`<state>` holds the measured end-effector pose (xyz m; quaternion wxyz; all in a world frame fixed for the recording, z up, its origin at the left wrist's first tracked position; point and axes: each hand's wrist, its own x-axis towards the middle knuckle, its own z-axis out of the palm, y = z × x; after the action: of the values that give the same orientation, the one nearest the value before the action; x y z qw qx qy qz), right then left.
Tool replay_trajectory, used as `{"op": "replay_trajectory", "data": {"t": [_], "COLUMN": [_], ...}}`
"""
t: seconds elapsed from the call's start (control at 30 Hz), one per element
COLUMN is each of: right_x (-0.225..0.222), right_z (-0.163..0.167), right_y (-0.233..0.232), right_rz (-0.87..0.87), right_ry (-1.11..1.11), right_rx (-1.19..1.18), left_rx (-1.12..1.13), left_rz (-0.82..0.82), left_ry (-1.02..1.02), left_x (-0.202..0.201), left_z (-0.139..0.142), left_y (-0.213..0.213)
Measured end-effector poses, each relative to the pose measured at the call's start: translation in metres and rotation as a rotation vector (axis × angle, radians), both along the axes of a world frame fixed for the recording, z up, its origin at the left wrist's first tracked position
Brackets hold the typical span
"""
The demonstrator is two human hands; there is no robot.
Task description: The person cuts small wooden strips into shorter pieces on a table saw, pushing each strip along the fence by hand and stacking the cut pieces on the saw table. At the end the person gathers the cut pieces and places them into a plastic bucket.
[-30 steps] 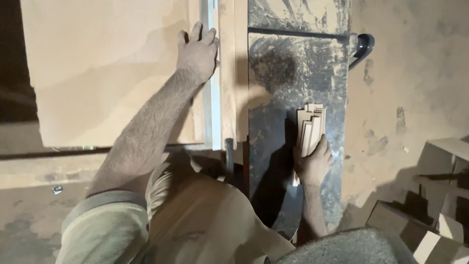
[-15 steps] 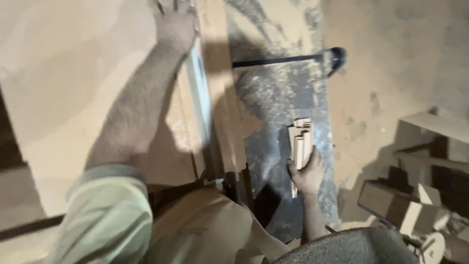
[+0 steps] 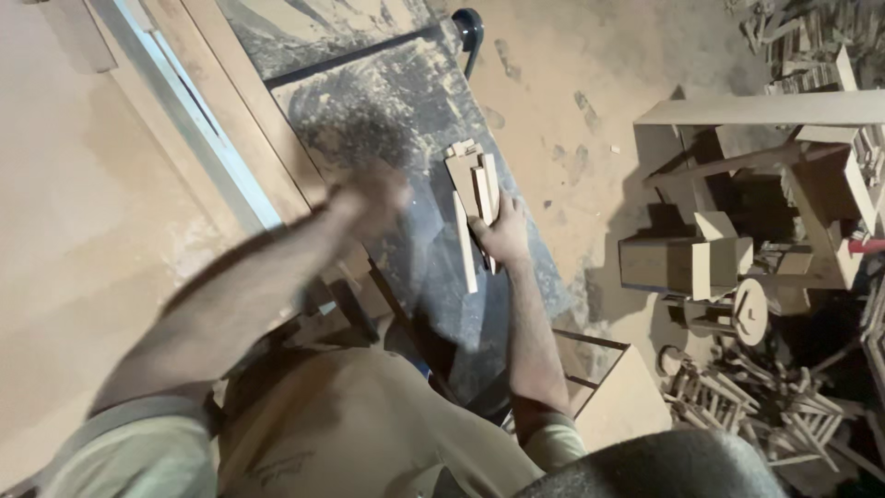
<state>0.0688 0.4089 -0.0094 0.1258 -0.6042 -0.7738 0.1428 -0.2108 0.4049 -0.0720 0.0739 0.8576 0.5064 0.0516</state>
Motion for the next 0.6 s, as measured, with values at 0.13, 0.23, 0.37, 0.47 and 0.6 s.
{"op": "replay_trajectory", "data": {"t": [0.13, 0.23, 0.37, 0.47, 0.6], "right_x": [0.004, 0.009, 0.014, 0.016, 0.020], "right_z": [0.002, 0.000, 0.002, 0.002, -0.009], "right_y": [-0.004, -0.011, -0.016, -0.018, -0.019], "right_rz": [-0.064, -0.064, -0.119, -0.144, -0.042], "right_ry": [-0.072, -0.093, -0.094, -0.132, -0.218], "right_rx": [-0.019, 0.016, -0.047, -0.101, -0.021], "left_rx": [0.228, -0.207, -0.068, -0.033, 0.009], "left_rz": [0.039, 0.297, 0.523, 0.630, 0.755], "left_ry": [-0.375, -0.531, -0.442, -0.492, -0.414], "left_x": [0.100, 0.160, 0.202, 0.194, 0.132], "left_z": [-0.001, -0.007, -0.010, 0.002, 0.048], "left_y": [-0.054, -0.067, -0.066, -0.078, -0.140]}}
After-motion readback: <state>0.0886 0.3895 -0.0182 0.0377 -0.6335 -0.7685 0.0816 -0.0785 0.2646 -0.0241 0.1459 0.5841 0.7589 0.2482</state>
